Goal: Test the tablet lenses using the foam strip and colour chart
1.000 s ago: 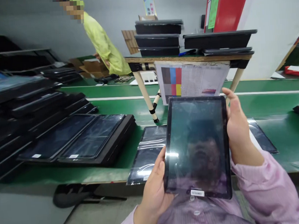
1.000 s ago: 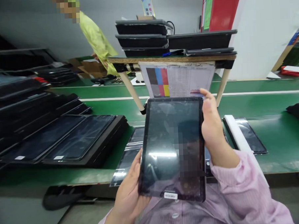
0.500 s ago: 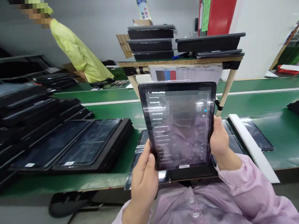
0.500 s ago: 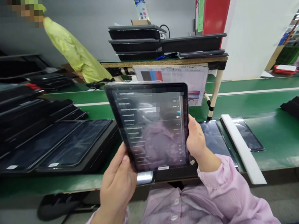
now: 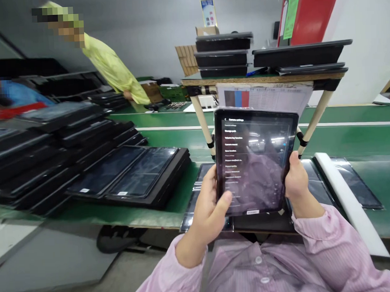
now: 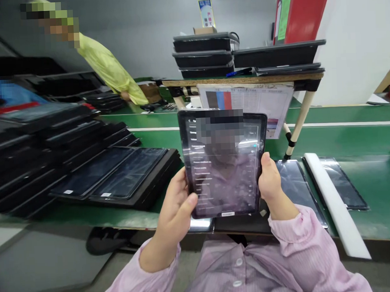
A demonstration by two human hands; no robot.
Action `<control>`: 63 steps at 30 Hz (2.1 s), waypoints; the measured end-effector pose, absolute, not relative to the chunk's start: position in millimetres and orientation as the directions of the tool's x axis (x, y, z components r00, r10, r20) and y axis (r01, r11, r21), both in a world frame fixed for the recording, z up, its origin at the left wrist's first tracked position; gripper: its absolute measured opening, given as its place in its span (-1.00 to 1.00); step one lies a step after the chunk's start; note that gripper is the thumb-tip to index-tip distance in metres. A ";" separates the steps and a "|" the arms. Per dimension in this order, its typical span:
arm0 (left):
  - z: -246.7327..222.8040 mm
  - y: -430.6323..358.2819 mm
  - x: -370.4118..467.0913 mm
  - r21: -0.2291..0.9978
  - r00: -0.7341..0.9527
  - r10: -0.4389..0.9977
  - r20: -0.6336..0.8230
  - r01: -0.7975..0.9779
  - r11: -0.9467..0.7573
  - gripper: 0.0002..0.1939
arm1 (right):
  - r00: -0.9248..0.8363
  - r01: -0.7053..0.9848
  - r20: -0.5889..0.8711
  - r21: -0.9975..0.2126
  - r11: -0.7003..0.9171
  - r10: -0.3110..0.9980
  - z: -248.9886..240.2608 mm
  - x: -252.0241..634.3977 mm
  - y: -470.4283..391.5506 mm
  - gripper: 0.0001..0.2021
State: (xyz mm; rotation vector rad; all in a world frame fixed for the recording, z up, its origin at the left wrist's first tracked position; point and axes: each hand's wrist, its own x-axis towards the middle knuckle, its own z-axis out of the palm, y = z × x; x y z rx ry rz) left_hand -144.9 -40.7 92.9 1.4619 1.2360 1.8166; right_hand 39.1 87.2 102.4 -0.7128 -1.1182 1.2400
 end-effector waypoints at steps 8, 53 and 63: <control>174.9 9.4 -152.9 0.882 -0.506 0.768 0.391 -0.033 -0.470 -0.76 | 0.000 -0.295 0.367 -0.889 0.351 0.930 88.1 35.1 70.3 -0.37; 72.2 -39.2 -140.1 0.779 -0.300 0.772 0.560 0.509 -0.367 0.01 | 0.045 -0.304 0.337 -0.892 0.334 0.940 103.1 40.6 89.4 -0.36; 179.4 22.3 -153.0 0.842 -0.506 0.738 0.446 -0.043 -0.538 -0.76 | 0.028 -0.332 0.557 -0.778 0.534 0.830 98.2 35.8 84.4 -0.47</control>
